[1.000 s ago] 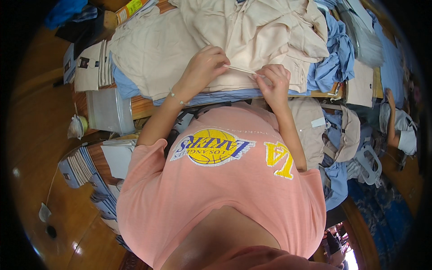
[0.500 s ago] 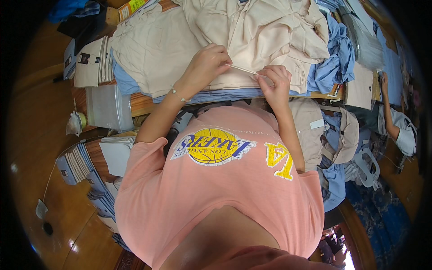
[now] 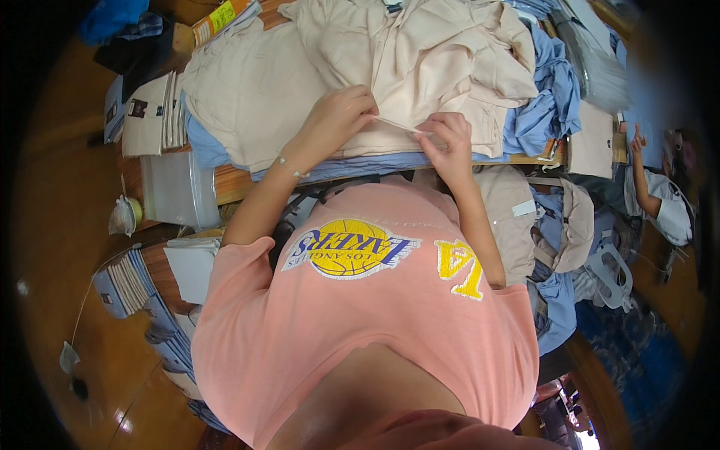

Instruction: The person trims loose threads from the collar and button area of several shirts using a pair of shears and flips the garments to check different sections.

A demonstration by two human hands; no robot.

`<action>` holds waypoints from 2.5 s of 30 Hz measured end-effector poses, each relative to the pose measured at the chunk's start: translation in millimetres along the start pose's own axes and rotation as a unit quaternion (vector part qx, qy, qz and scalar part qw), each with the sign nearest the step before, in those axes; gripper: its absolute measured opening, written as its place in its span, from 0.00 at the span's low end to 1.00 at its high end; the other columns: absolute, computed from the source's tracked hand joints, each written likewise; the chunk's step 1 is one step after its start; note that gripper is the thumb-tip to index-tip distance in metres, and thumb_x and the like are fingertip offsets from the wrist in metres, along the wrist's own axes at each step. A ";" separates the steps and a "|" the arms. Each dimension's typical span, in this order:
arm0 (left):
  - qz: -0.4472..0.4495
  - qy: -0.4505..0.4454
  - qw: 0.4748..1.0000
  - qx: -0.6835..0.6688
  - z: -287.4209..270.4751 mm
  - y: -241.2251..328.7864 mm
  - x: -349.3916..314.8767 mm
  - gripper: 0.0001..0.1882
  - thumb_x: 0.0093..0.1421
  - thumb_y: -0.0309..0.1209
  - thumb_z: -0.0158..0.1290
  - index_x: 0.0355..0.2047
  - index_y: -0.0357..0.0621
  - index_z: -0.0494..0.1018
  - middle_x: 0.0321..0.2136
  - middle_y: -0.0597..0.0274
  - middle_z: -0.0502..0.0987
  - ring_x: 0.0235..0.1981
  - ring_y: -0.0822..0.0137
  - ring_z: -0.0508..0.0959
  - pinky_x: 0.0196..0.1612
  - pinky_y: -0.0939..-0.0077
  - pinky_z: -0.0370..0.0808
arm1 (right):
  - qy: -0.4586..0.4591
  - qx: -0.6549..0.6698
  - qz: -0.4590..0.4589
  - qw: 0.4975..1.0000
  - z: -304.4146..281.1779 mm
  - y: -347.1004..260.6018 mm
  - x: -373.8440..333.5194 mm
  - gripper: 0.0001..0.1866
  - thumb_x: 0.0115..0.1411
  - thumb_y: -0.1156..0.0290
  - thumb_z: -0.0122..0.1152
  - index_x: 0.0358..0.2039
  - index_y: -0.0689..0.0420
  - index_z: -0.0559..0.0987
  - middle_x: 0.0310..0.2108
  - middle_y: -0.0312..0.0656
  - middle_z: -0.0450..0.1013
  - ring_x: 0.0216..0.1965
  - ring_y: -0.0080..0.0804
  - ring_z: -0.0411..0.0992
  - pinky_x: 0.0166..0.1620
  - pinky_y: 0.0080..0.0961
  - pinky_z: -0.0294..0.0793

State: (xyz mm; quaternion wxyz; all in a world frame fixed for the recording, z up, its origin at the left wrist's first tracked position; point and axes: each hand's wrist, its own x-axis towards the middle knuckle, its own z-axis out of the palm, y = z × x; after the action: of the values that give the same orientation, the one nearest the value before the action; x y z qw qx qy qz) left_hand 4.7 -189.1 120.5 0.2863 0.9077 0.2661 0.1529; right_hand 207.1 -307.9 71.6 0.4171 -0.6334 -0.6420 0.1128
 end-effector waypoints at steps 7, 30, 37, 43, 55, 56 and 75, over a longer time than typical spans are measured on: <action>0.039 0.128 0.936 -0.325 -99.4 32.1 24.3 0.13 0.56 0.27 0.52 0.42 0.38 0.69 0.50 0.53 0.68 0.50 0.61 0.70 0.49 0.74 0.68 | 0.116 0.135 0.136 0.975 -14.1 48.9 35.7 0.14 0.48 0.71 0.61 0.37 0.62 0.76 0.37 0.45 0.71 0.41 0.37 0.68 0.46 0.30 0.65; -0.191 0.372 0.582 -0.698 -20.9 -174.5 -5.8 0.15 0.63 0.34 0.44 0.46 0.38 0.65 0.44 0.54 0.70 0.47 0.60 0.70 0.50 0.63 0.68 | -0.043 0.064 0.267 0.961 3.5 99.4 167.5 0.28 0.53 0.46 0.53 0.20 0.63 0.76 0.18 0.44 0.71 0.19 0.28 0.69 0.23 0.26 0.67; -0.137 0.319 0.536 -0.770 -31.1 -146.9 6.1 0.23 0.63 0.35 0.40 0.54 0.33 0.58 0.55 0.53 0.63 0.56 0.57 0.62 0.61 0.61 0.54 | 0.064 -0.047 0.271 0.959 24.0 90.3 147.5 0.19 0.53 0.54 0.53 0.28 0.58 0.78 0.24 0.48 0.74 0.31 0.36 0.73 0.40 0.37 0.66; -0.006 0.562 0.610 -0.559 -140.9 -84.1 -27.1 0.21 0.64 0.40 0.39 0.50 0.36 0.61 0.50 0.48 0.67 0.53 0.54 0.66 0.57 0.52 0.61 | 0.345 0.403 0.193 0.825 -175.2 39.5 5.9 0.12 0.63 0.65 0.46 0.40 0.59 0.72 0.36 0.41 0.73 0.39 0.31 0.71 0.46 0.31 0.69; 0.072 0.344 0.902 -0.251 -34.6 90.3 36.6 0.15 0.62 0.33 0.44 0.43 0.34 0.68 0.39 0.53 0.74 0.38 0.64 0.75 0.43 0.72 0.72 | 0.709 0.108 0.073 0.693 -383.8 -117.8 -360.4 0.14 0.64 0.65 0.43 0.44 0.60 0.69 0.42 0.43 0.70 0.45 0.33 0.67 0.51 0.33 0.65; 0.028 0.255 0.893 -0.370 -2.8 110.3 51.5 0.16 0.62 0.32 0.43 0.45 0.32 0.68 0.39 0.52 0.74 0.38 0.65 0.75 0.43 0.74 0.73 | 0.698 0.096 0.119 0.700 -387.5 -119.7 -378.6 0.13 0.64 0.66 0.44 0.43 0.60 0.70 0.41 0.42 0.70 0.44 0.32 0.68 0.49 0.30 0.66; -0.005 -0.075 0.934 -0.349 361.8 206.2 206.5 0.08 0.59 0.23 0.44 0.35 0.38 0.73 0.29 0.63 0.76 0.32 0.74 0.73 0.38 0.81 0.69 | 0.617 0.069 0.505 0.600 -405.6 117.8 -636.5 0.09 0.61 0.65 0.50 0.33 0.56 0.73 0.29 0.33 0.72 0.25 0.17 0.66 0.27 0.15 0.61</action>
State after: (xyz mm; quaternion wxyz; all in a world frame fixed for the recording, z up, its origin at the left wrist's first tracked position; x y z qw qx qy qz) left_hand 409.3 -373.1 -15.3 0.6051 0.7578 0.1786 0.1662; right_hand 471.3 -1020.7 -3.5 0.6332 -0.7446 0.1999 -0.0679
